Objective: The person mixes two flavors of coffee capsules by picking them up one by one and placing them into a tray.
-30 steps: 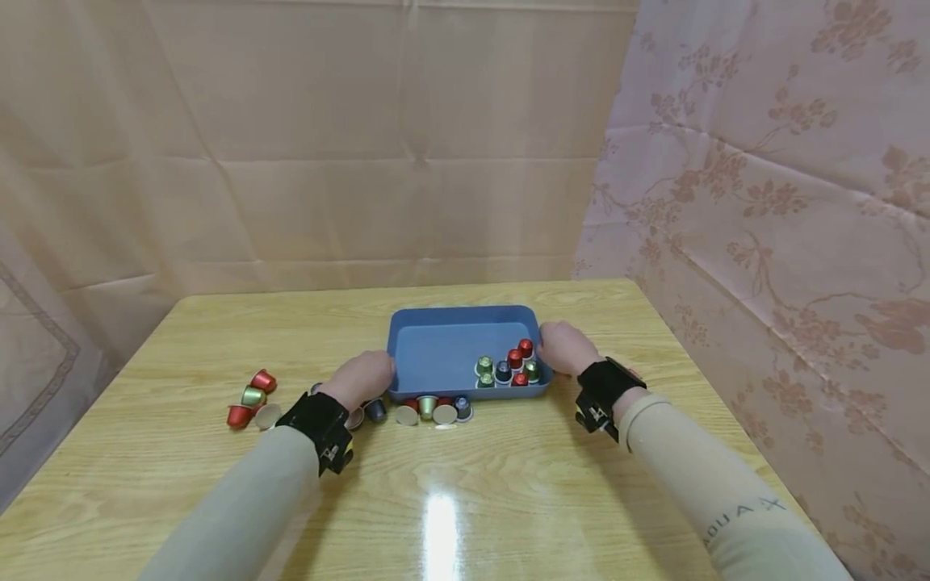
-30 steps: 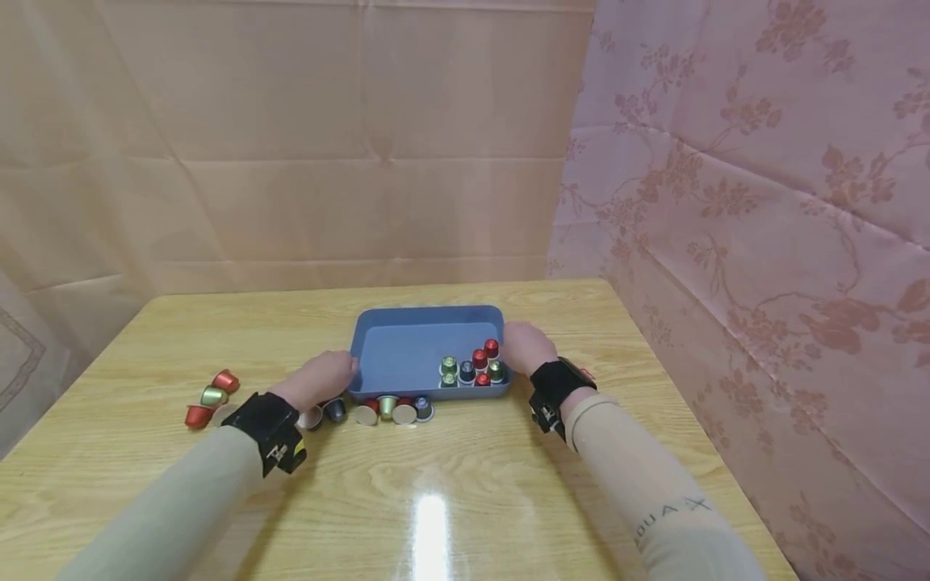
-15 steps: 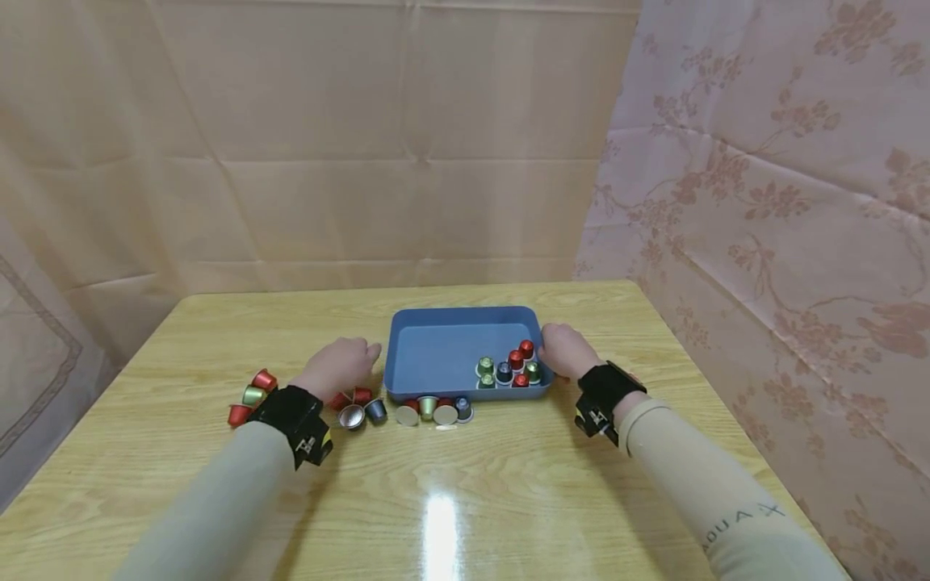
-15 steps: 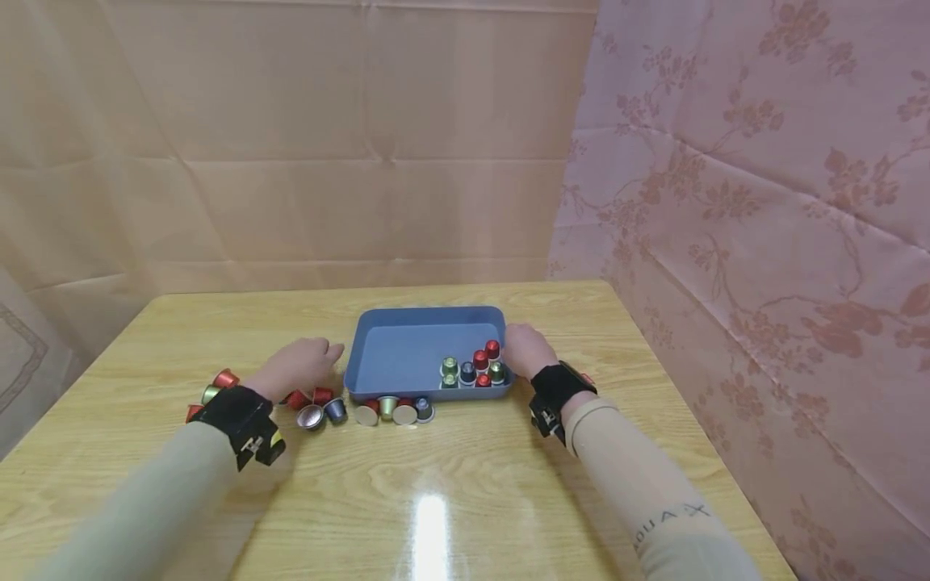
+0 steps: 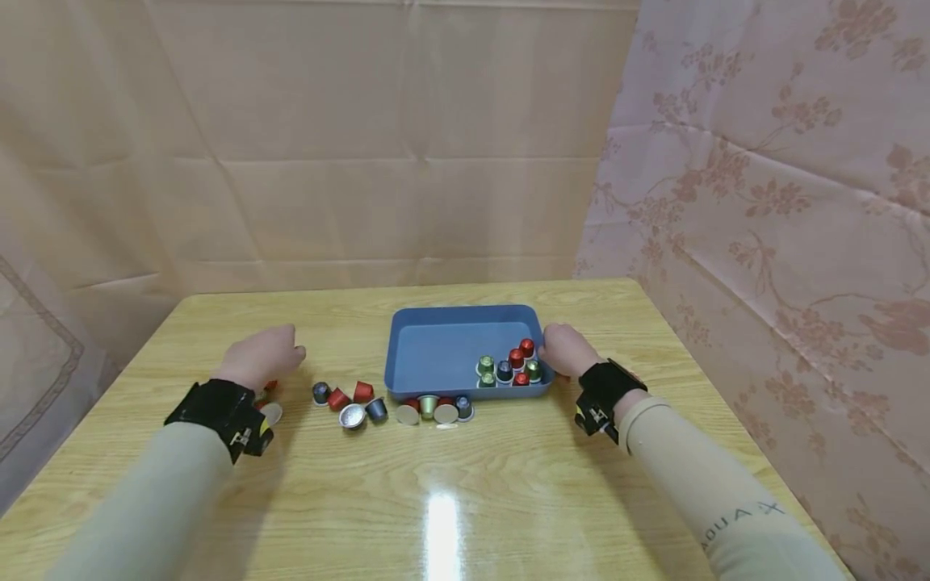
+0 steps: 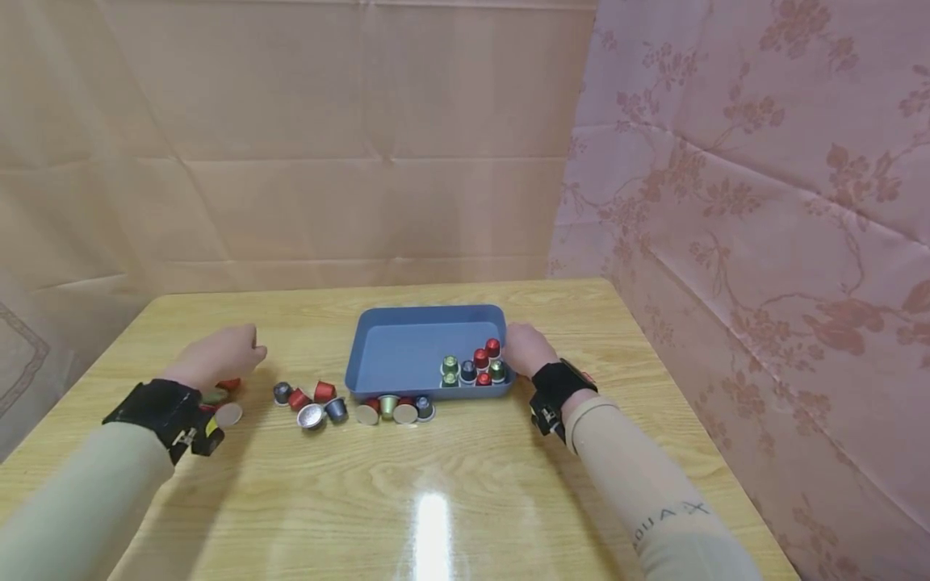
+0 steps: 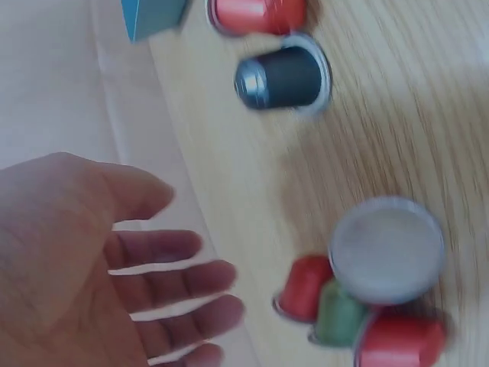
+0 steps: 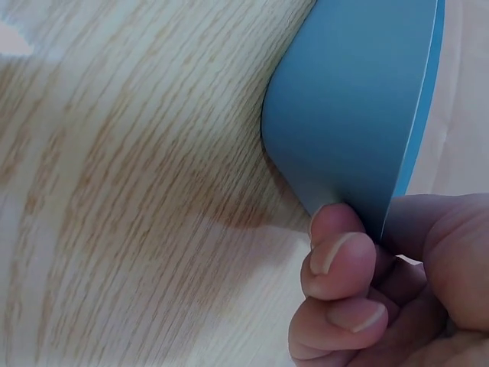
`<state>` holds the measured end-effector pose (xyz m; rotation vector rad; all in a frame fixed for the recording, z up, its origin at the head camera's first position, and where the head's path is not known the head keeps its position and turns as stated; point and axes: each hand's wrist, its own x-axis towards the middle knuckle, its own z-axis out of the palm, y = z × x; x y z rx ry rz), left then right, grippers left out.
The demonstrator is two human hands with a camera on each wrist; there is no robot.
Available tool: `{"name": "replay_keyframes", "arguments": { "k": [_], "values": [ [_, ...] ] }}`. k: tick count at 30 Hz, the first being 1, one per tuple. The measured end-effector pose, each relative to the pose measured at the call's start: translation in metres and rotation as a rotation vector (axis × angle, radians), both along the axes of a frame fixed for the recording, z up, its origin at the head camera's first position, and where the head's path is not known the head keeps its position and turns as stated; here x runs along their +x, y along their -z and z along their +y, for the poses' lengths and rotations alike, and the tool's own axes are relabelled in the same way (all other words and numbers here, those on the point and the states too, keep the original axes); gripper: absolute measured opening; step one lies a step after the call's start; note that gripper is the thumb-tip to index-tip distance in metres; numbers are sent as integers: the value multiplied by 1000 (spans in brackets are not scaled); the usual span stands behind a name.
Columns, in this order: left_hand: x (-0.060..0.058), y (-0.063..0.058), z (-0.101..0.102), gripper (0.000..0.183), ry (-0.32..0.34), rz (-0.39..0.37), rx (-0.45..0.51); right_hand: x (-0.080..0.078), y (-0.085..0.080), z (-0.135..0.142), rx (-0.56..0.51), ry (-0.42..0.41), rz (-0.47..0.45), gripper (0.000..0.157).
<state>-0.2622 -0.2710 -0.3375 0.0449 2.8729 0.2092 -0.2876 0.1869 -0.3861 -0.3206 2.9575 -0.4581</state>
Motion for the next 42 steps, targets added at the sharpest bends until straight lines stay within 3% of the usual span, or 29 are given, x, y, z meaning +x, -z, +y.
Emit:
{"name": "replay_keyframes", "arguments": {
  "k": [9,14,24,42],
  "values": [
    [16,-5,-15,33,-116,-105,-75,0,2,0,-12,-19,-1,13],
    [14,0,-18,29,-130,-115,-88,-2,3,0,-1,-24,5,13],
    [3,20,-27,25,-70,-60,-85,-1,4,0,7,-15,-3,14],
    [4,29,-12,15,56,121,-126,-2,6,-1,4,3,-35,16]
  ]
}}
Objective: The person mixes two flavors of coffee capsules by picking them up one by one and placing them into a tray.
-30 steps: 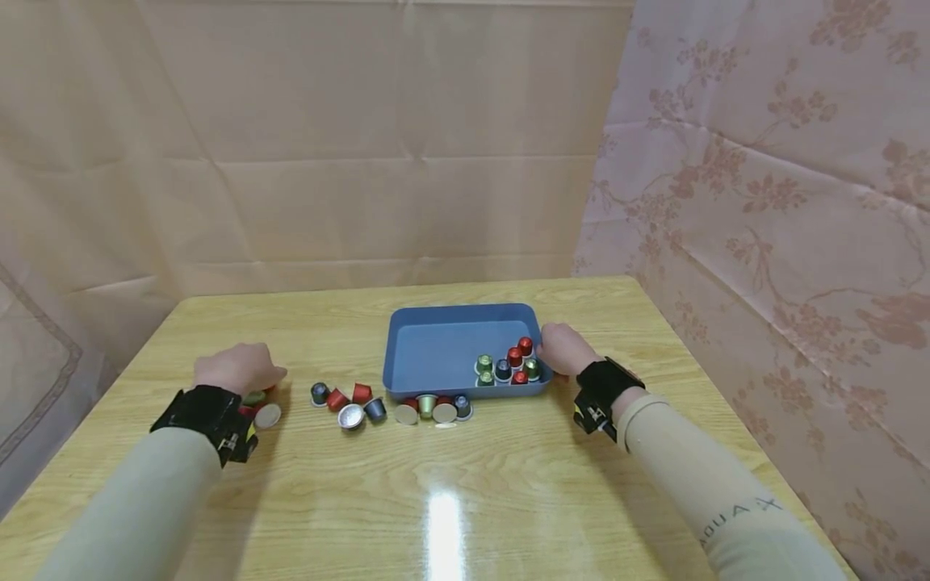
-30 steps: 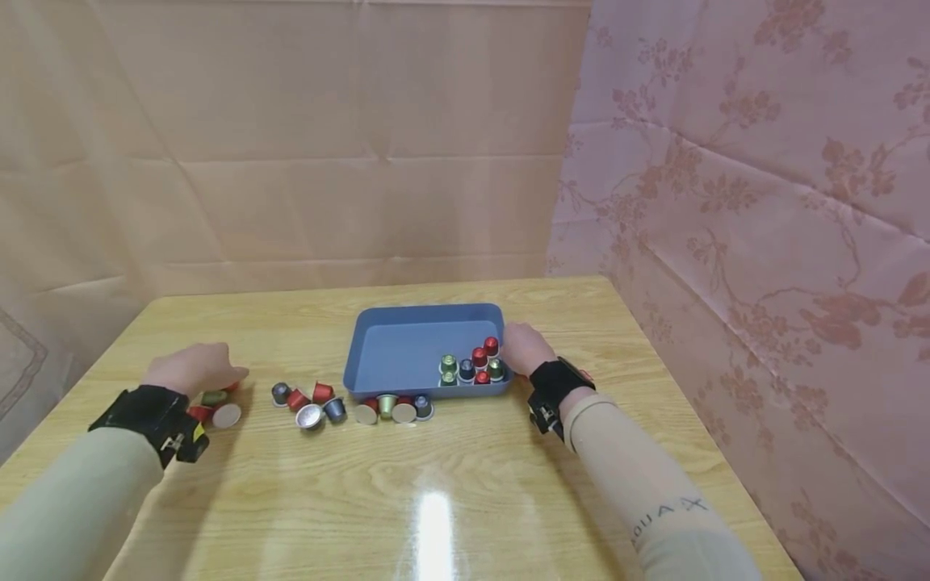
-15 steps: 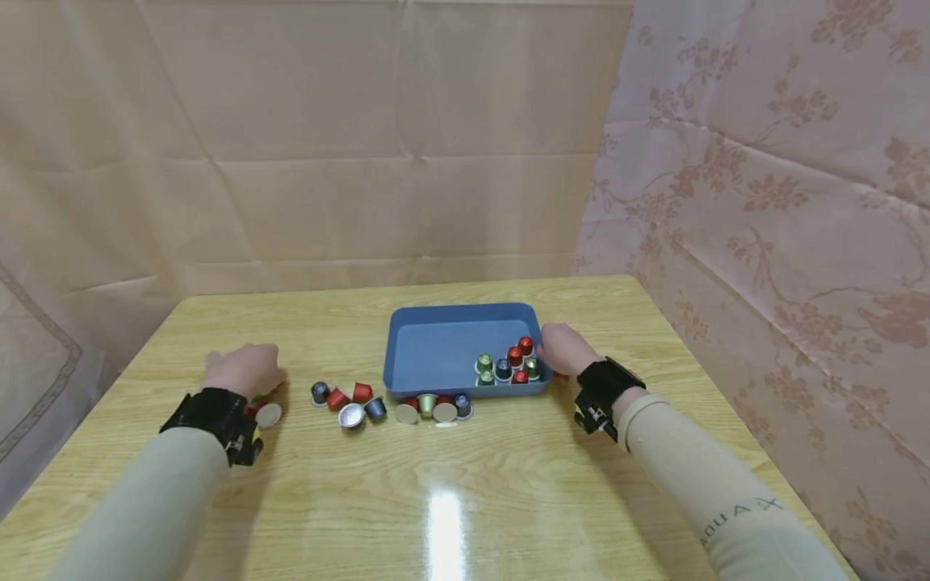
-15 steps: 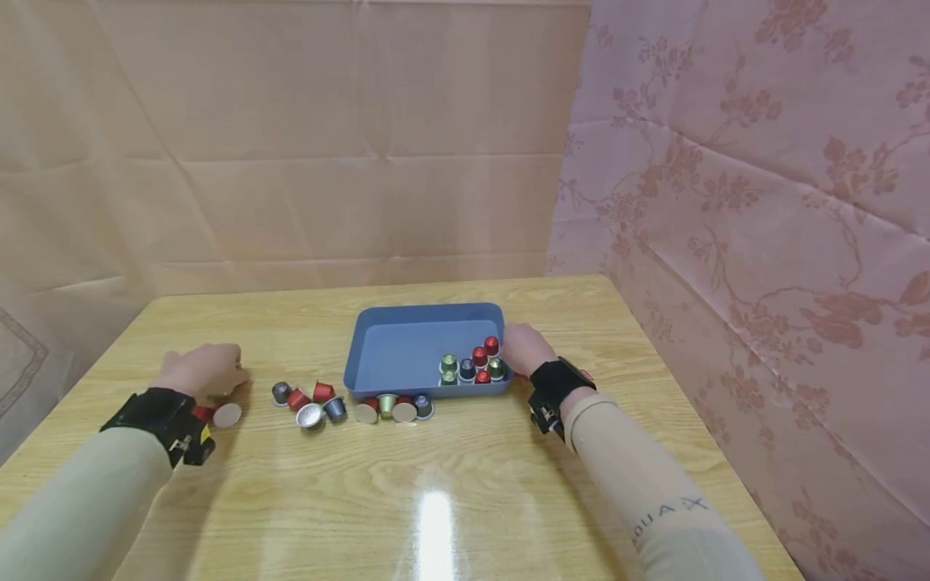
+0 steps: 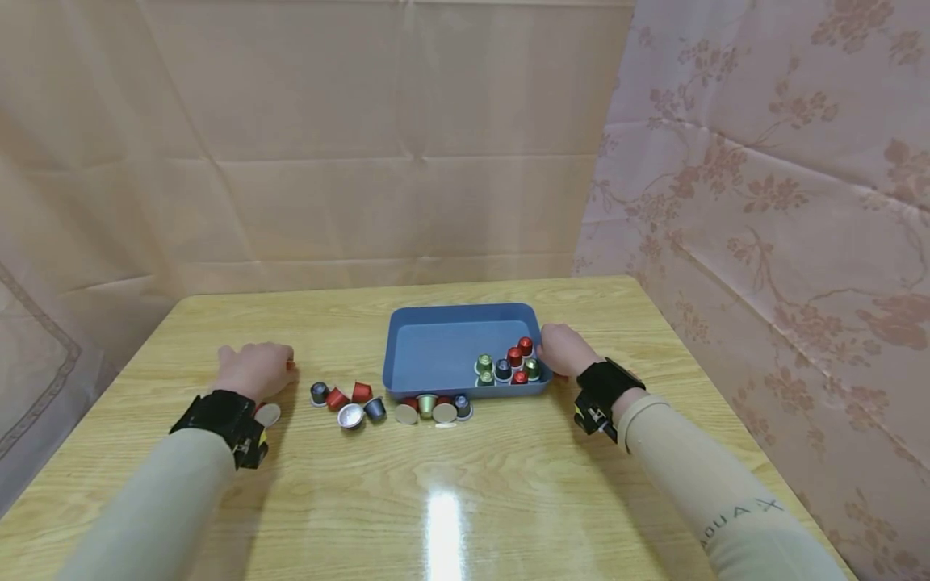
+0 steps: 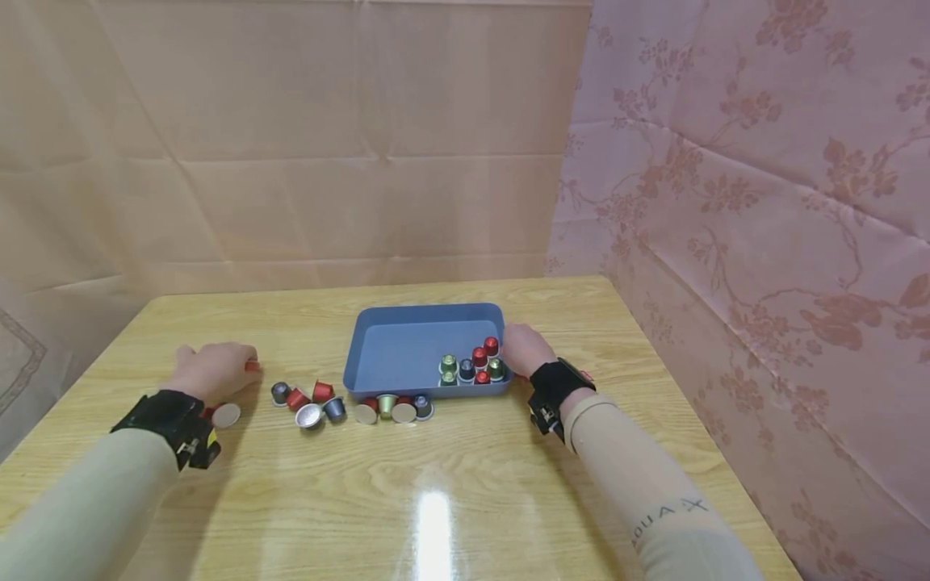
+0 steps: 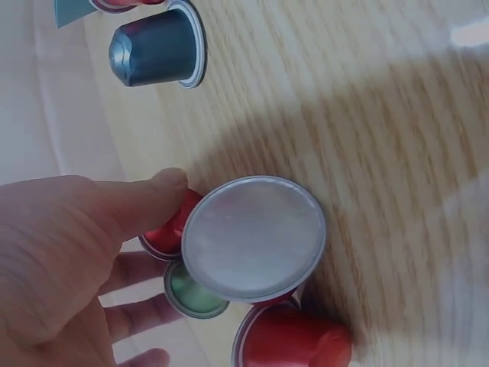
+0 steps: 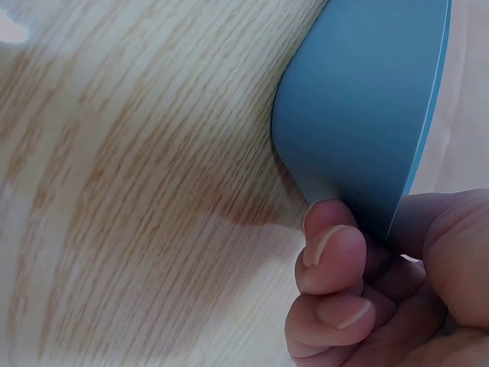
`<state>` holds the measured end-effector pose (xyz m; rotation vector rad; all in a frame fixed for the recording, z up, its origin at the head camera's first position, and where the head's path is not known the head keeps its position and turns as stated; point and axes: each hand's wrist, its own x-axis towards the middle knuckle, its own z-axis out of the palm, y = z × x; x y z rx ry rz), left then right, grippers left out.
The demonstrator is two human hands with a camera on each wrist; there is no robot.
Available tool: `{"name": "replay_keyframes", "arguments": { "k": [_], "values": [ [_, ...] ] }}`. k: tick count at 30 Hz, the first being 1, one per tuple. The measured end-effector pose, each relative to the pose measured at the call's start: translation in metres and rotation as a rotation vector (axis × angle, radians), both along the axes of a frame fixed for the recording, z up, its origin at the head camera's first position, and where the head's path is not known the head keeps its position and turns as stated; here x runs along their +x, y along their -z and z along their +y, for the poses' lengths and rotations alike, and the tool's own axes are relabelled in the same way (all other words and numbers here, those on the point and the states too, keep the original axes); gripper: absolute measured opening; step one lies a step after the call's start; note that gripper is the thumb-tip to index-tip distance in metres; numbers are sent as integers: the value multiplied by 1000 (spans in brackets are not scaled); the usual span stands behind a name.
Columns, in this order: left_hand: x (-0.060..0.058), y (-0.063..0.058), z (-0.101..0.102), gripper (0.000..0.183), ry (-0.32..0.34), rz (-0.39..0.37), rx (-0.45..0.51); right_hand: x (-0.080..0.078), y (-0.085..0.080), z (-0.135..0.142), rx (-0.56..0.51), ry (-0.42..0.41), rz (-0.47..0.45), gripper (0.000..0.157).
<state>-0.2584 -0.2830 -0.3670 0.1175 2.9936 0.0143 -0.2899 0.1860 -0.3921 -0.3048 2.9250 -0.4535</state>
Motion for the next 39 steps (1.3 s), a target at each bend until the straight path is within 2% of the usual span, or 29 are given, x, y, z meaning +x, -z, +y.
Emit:
{"name": "replay_keyframes", "arguments": {
  "k": [6,12,17,22,25,29,33,39],
  "values": [
    [-2,5,2,21,45,56,-28,0,0,-1,2,7,-1,16],
    [-2,6,4,21,75,134,-3,0,0,-1,12,8,-3,16],
    [-4,2,9,25,117,189,49,1,-1,-1,16,11,-3,17],
    [-9,-6,22,24,199,234,117,1,-1,-2,12,16,-12,20],
    [-11,-12,34,20,251,264,122,1,-1,-2,12,18,-20,20],
    [-13,-15,48,22,269,218,92,1,0,-3,-3,16,-30,22],
    [-13,-9,55,35,260,96,79,2,1,-3,-21,12,-37,23],
    [-12,-1,64,47,287,-17,160,2,0,-2,-15,15,-34,24]
  ]
}}
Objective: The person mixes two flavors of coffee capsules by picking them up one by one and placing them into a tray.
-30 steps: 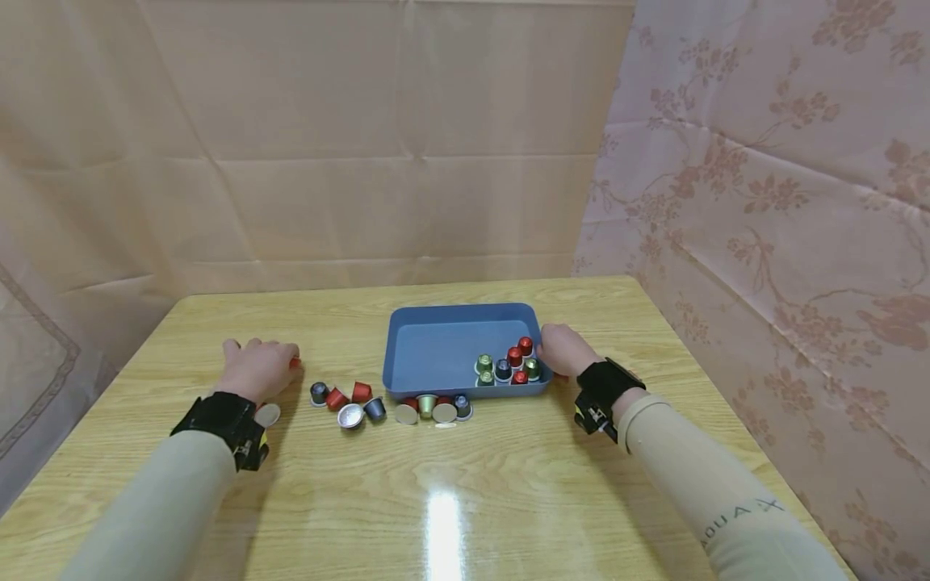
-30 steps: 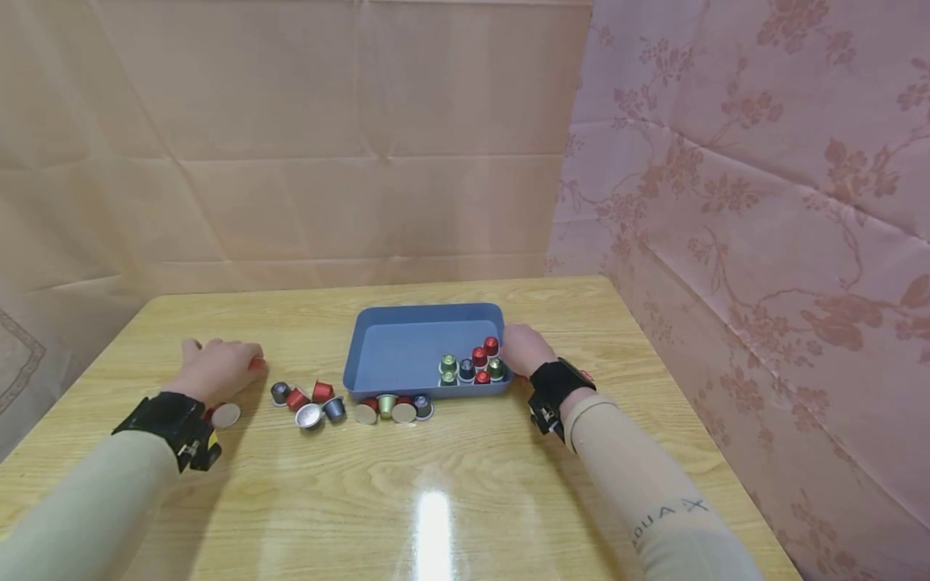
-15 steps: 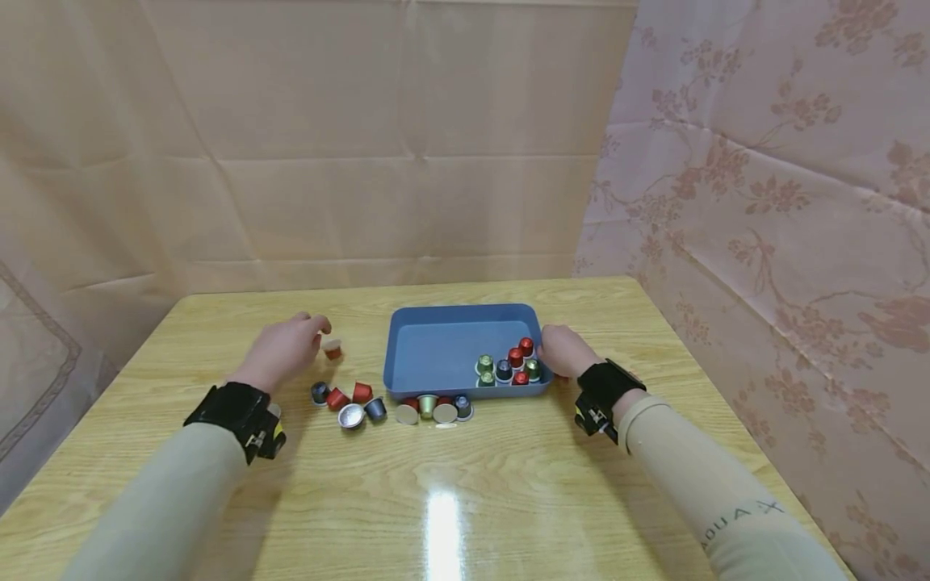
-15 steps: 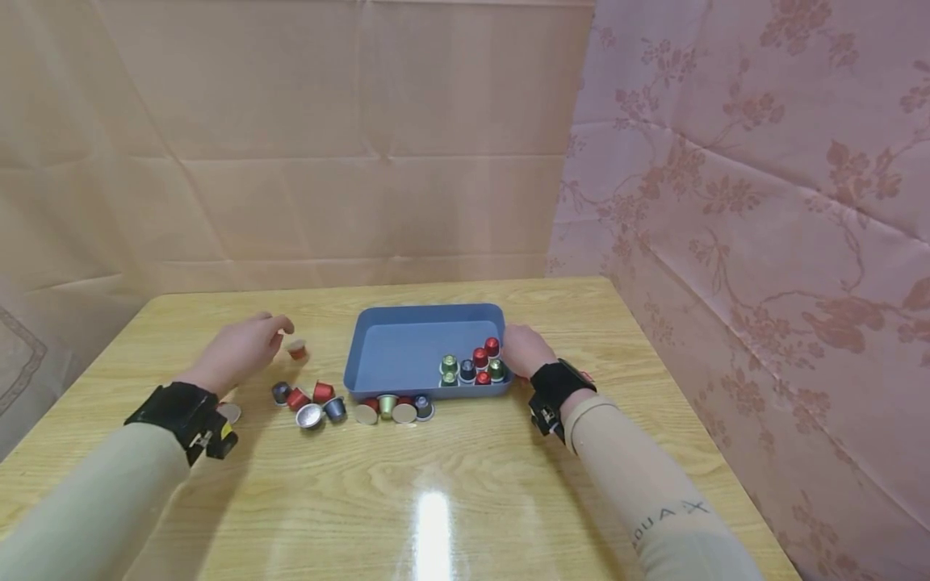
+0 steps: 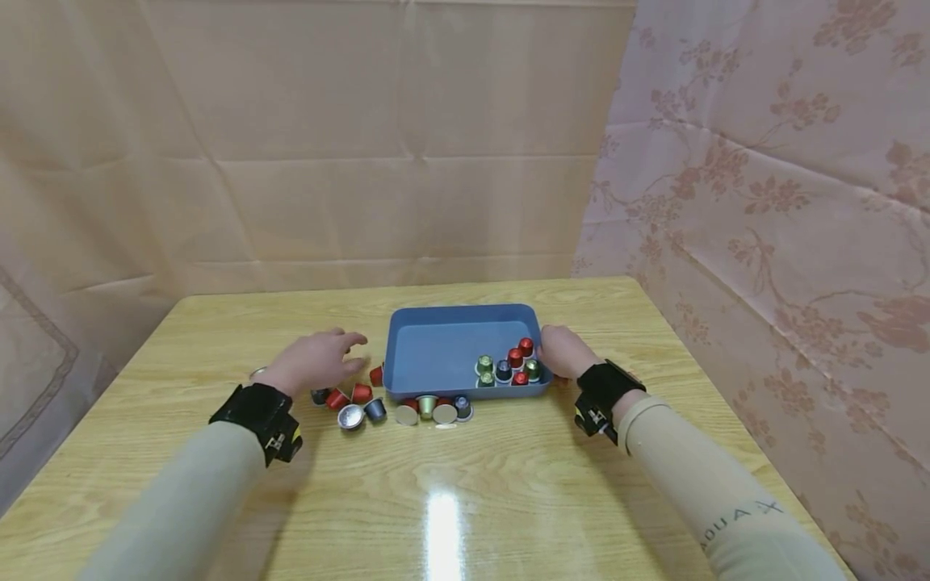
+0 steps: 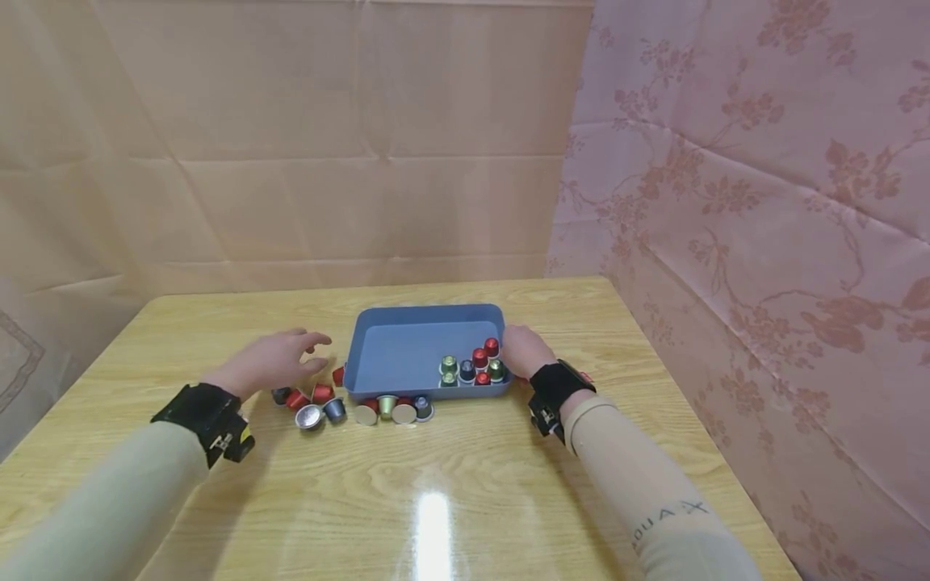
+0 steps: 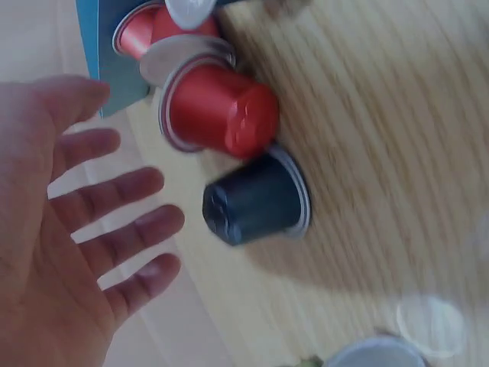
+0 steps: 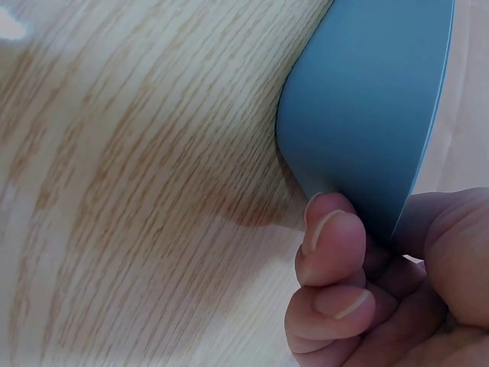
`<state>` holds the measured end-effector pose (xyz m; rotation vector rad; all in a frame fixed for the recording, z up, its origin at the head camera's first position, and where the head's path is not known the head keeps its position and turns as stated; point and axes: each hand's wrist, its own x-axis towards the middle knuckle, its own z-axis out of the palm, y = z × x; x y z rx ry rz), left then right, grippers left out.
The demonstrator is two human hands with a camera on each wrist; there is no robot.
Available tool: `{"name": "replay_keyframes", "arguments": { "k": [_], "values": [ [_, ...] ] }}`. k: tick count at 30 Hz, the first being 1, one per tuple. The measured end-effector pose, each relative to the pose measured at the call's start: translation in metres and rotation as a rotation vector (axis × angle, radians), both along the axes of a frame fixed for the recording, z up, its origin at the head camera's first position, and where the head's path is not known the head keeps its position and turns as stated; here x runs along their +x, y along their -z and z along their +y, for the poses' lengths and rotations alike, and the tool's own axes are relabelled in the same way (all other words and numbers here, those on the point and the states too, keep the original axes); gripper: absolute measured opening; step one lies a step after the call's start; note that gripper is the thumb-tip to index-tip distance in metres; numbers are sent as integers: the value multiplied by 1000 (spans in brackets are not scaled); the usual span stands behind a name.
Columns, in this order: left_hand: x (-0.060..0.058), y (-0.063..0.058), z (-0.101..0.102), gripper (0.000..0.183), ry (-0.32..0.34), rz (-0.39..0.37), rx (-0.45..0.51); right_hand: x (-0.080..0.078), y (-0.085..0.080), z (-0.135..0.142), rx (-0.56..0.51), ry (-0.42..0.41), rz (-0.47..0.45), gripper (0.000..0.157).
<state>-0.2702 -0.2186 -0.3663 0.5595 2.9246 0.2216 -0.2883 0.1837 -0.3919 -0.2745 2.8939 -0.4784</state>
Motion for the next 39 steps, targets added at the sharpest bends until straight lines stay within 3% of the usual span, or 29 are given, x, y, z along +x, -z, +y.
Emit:
{"name": "replay_keyframes", "arguments": {
  "k": [8,12,17,21,30,39],
  "values": [
    [-1,5,14,41,71,-144,23,0,0,0,-12,13,-13,25],
    [-2,8,18,38,128,-135,25,1,0,0,-9,18,-7,25],
    [-3,12,22,21,201,-78,22,1,0,0,-13,20,-10,24],
    [-3,14,24,14,198,-54,29,0,1,0,-20,18,-10,23],
    [-5,6,16,21,65,-81,126,-1,4,0,-7,9,16,21],
    [-8,-15,17,20,140,57,186,-1,4,0,0,9,22,21]
  ]
}}
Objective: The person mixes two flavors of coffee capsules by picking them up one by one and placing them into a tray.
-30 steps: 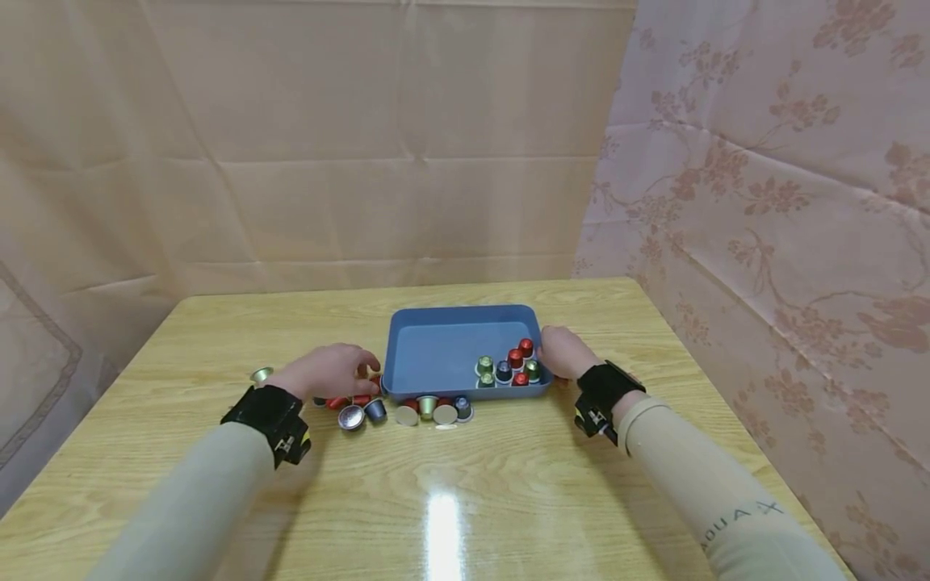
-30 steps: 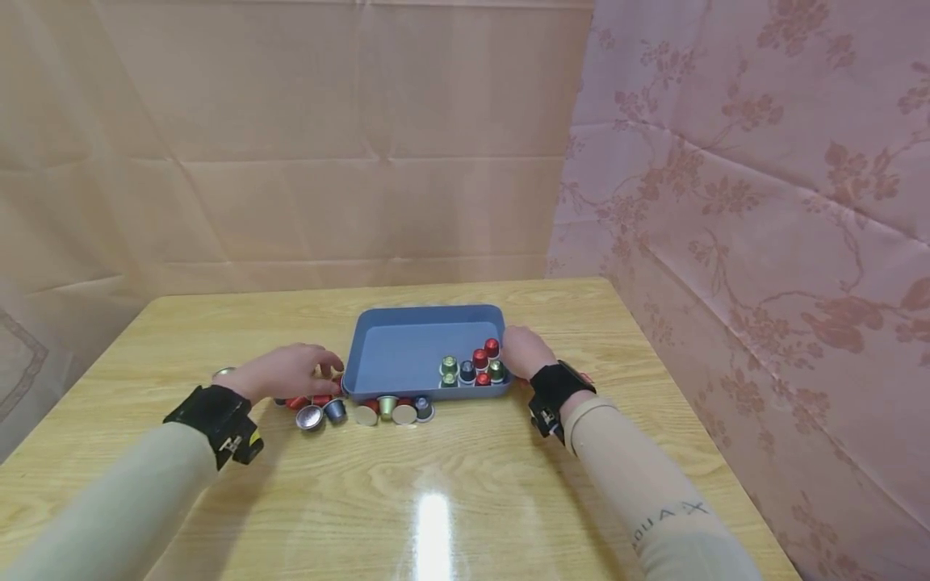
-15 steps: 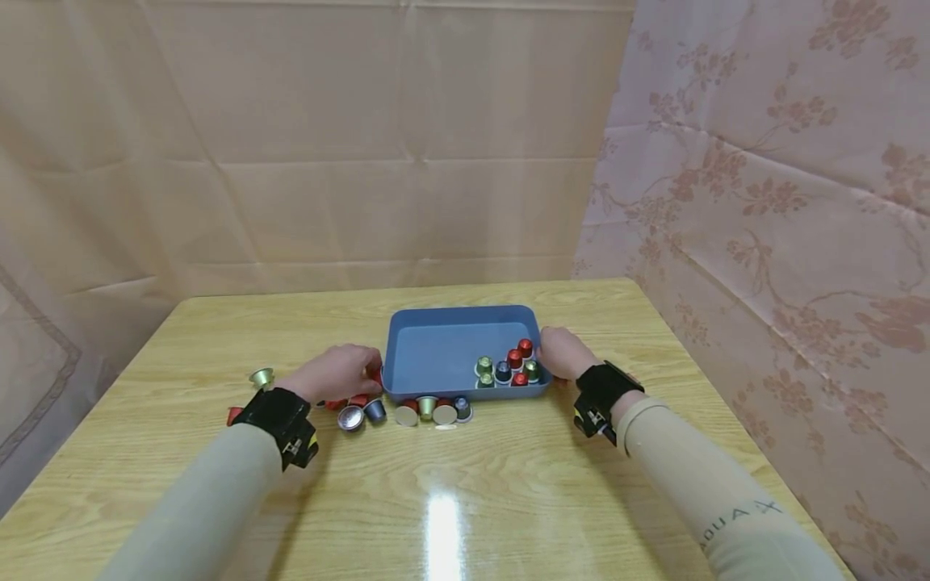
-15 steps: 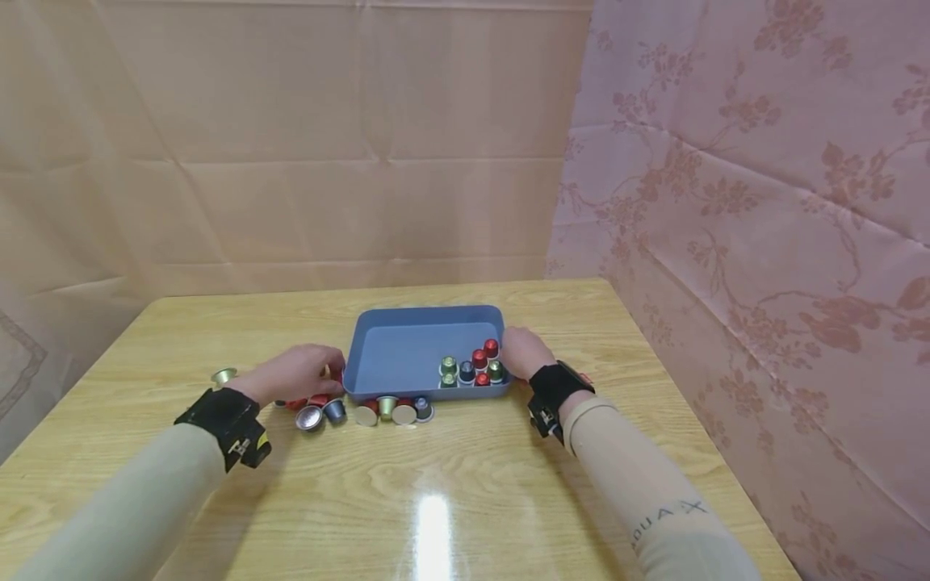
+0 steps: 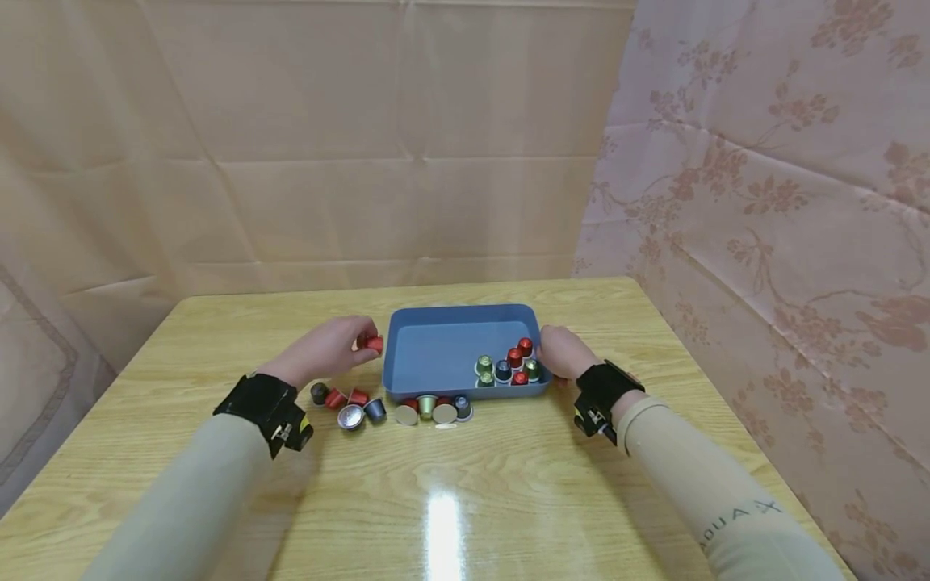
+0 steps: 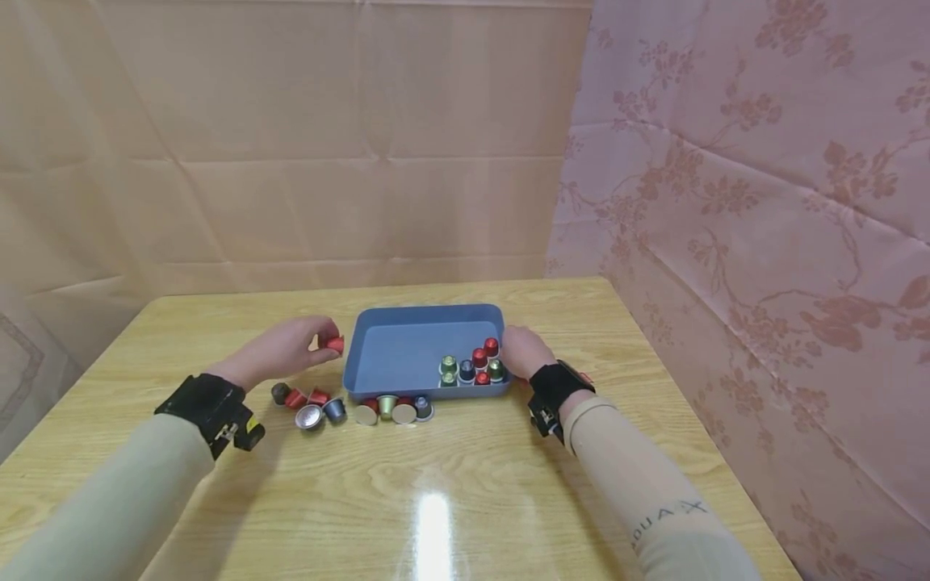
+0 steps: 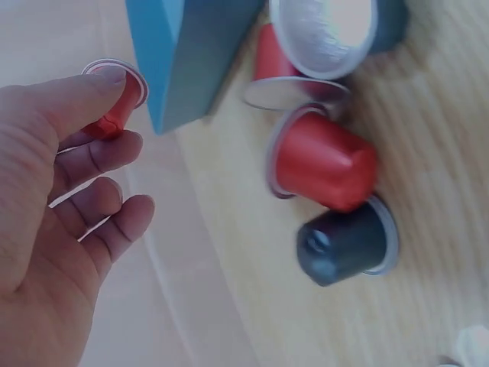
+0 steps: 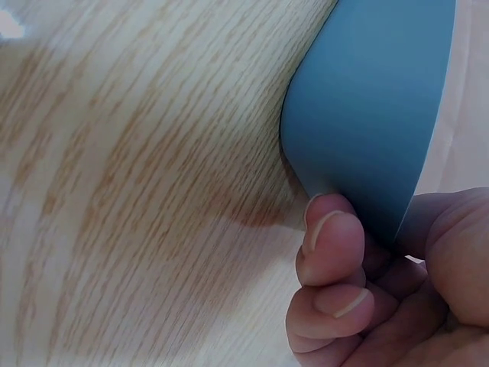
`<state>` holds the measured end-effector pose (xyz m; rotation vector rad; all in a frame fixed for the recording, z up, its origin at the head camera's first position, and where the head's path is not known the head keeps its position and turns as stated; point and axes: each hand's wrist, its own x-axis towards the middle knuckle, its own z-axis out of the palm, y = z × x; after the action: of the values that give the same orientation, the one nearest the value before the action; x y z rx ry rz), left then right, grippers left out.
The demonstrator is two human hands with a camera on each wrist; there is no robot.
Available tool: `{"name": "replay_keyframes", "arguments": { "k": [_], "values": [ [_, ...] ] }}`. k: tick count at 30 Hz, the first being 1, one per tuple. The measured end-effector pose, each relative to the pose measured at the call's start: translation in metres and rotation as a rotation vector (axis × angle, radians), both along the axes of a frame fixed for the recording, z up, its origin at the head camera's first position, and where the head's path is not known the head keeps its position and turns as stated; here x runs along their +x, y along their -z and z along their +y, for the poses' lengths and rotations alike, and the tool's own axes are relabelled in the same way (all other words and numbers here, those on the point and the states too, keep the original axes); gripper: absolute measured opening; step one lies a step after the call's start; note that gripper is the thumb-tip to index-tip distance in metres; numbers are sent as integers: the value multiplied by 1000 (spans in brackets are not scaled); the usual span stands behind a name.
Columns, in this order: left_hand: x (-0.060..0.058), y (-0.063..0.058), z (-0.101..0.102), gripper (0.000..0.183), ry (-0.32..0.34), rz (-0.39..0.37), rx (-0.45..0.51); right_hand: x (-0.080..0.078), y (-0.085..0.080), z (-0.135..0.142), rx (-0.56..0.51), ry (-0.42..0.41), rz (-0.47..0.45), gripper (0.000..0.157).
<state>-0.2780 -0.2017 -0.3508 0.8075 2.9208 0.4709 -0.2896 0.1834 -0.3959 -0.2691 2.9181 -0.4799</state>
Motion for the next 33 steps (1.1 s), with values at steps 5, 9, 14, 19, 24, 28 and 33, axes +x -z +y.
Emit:
{"name": "replay_keyframes", "arguments": {
  "k": [5,9,14,19,24,28,33],
  "values": [
    [0,-8,7,28,-5,15,27,1,0,-1,5,-7,5,20],
    [2,-10,13,24,44,51,36,1,-1,-1,-3,-4,-4,21],
    [6,-10,25,23,91,87,8,1,-1,-1,-2,5,-9,22],
    [9,-6,35,25,98,77,-28,0,0,0,0,1,-14,21],
    [9,-1,39,25,144,102,-73,0,0,0,5,-1,-7,21],
    [8,3,42,23,172,113,-90,1,-1,1,6,-5,-6,24],
    [8,8,44,21,195,125,-128,1,0,0,6,6,-13,23]
  ]
}}
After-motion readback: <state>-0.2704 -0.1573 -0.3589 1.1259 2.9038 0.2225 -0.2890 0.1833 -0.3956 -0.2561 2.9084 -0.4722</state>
